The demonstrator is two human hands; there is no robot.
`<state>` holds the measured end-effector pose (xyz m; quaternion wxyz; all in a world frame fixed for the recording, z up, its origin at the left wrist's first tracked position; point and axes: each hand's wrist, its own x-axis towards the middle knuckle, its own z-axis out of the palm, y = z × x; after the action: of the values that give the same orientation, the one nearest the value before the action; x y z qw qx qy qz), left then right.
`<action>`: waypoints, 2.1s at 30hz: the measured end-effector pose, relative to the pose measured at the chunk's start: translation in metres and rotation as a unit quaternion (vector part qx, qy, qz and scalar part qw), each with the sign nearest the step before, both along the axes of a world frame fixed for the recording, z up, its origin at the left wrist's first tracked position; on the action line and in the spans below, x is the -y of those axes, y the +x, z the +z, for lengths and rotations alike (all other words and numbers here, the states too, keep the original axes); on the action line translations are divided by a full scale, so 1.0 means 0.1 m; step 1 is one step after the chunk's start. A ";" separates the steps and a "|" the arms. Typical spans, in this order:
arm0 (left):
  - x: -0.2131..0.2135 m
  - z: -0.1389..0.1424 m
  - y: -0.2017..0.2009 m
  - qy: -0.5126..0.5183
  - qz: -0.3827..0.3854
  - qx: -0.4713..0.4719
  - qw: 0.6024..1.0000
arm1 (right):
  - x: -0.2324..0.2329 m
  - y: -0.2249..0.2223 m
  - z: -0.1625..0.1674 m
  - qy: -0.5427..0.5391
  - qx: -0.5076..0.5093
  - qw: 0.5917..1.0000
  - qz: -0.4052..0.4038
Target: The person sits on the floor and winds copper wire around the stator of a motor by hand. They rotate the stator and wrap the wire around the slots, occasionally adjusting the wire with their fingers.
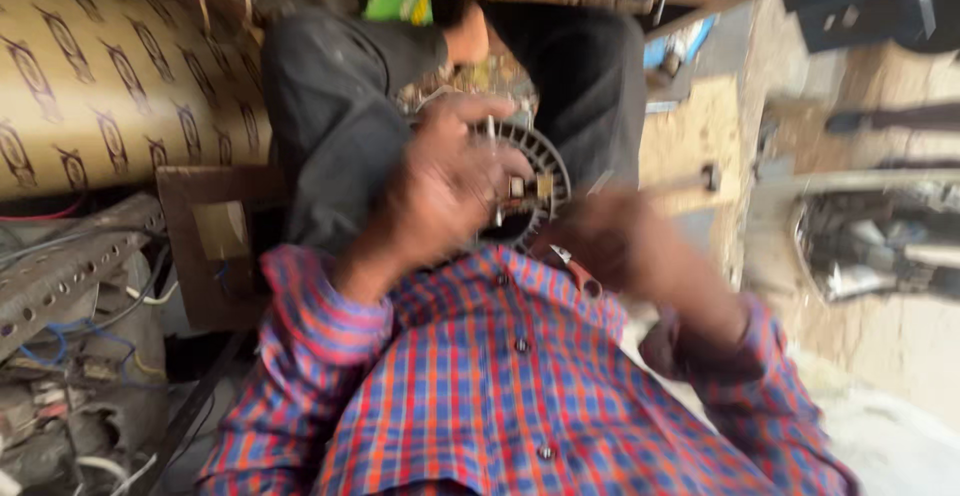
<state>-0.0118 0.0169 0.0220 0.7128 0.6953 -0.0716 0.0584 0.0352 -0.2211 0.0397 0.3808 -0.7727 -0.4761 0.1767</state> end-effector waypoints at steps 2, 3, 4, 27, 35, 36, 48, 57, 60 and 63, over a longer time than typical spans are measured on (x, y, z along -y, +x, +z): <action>0.11 -0.10 -0.26 0.345 0.061 0.215 0.912 | 0.03 0.18 -0.18 -0.026 0.128 0.987 -0.097; 0.15 -0.19 -0.34 0.499 0.090 0.317 0.801 | 0.01 0.31 -0.33 -0.034 0.197 0.969 -0.146; 0.17 -0.28 -0.36 0.407 0.096 0.285 0.862 | -0.04 0.40 -0.51 0.014 0.145 0.981 -0.132; 0.03 -0.42 0.27 0.166 0.070 0.063 0.982 | -0.14 0.62 -0.95 0.066 0.173 0.960 -0.210; -0.07 0.02 0.08 0.267 0.014 0.167 0.949 | -0.04 -0.05 -0.03 0.036 0.075 0.996 0.044; 0.01 -0.03 -0.09 0.315 0.062 0.254 0.913 | -0.04 -0.03 0.00 -0.008 0.122 0.992 -0.025; -0.20 -0.01 0.61 0.315 -0.250 -0.017 0.915 | -0.15 0.16 -0.59 -0.059 0.328 0.941 -0.052; 0.11 -0.31 -0.29 0.419 0.032 0.259 0.869 | -0.03 0.51 -0.64 0.020 0.149 0.981 -0.127; 0.10 -0.43 -0.01 -0.172 0.075 -0.087 0.978 | -0.13 0.74 -1.05 0.081 0.174 0.962 -0.196; -0.06 -0.28 0.45 0.400 -0.026 0.052 0.915 | -0.16 0.53 -0.93 -0.015 0.265 0.946 -0.187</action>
<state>0.0336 0.0231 -0.0057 0.3713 0.9164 -0.1434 0.0424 0.0886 -0.2047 -0.0535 0.2559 -0.8725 -0.4037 -0.1016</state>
